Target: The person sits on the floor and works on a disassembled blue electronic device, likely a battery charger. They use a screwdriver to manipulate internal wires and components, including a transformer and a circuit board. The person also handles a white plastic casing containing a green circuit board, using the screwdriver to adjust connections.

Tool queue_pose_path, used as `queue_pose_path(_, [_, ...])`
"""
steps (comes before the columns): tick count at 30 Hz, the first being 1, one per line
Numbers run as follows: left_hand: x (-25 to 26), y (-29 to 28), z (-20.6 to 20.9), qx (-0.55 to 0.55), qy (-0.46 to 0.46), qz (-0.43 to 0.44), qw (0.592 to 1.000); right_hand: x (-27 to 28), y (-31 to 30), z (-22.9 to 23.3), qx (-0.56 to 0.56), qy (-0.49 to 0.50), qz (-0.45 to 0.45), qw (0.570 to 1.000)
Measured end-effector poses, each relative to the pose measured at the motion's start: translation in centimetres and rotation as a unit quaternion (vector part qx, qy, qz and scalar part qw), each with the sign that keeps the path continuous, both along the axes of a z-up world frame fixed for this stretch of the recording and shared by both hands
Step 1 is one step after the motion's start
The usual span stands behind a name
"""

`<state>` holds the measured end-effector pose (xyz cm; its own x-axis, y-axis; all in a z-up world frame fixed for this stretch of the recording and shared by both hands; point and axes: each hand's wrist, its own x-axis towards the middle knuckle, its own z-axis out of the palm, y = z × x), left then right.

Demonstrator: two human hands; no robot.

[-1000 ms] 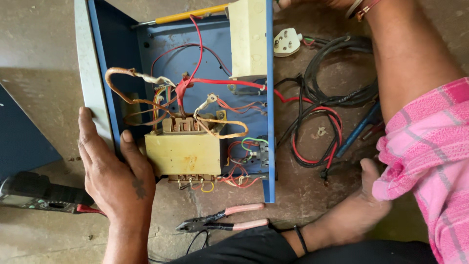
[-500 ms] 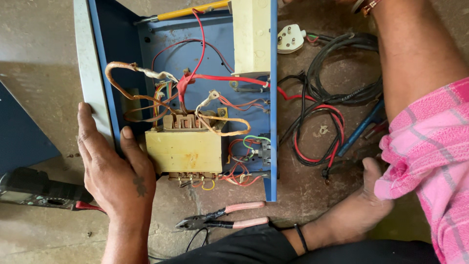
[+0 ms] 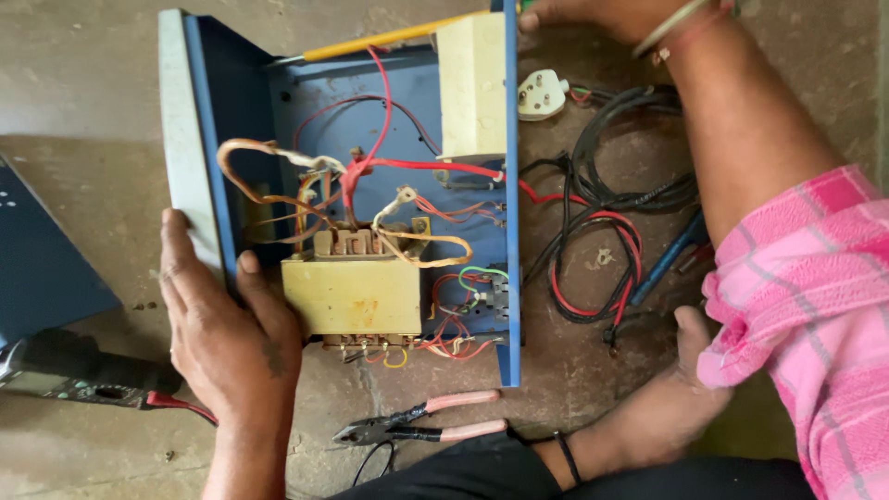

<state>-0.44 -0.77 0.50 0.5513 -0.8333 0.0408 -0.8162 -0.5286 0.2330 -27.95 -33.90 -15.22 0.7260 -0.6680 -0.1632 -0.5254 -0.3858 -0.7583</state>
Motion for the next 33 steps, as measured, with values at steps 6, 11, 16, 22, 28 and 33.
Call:
queue_pose_path(6, [0.3,0.0,0.2,-0.026,0.004,-0.006,1.000,1.1,-0.7,0.3,0.193,-0.030,-0.112,0.974])
queue_pose_path(11, [0.5,-0.1,0.4,-0.028,0.016,0.006,0.999,2.1,-2.7,0.9,0.221,0.135,-0.001,0.966])
queue_pose_path(16, [0.5,-0.1,0.5,-0.033,0.024,0.014,0.999,1.7,-2.6,0.0,0.147,0.120,-0.029,0.981])
queue_pose_path(22, [0.8,0.1,0.4,-0.036,0.022,0.003,0.999,-0.1,1.6,-0.7,-0.273,-0.104,-0.016,0.956])
queue_pose_path(28, [0.4,0.0,0.6,-0.037,0.020,0.003,0.999,1.0,0.1,-0.9,0.171,-0.168,-0.168,0.956])
queue_pose_path(33, [0.4,0.0,0.7,-0.044,0.026,0.005,0.999,1.7,-0.6,2.4,0.297,0.010,-0.136,0.945])
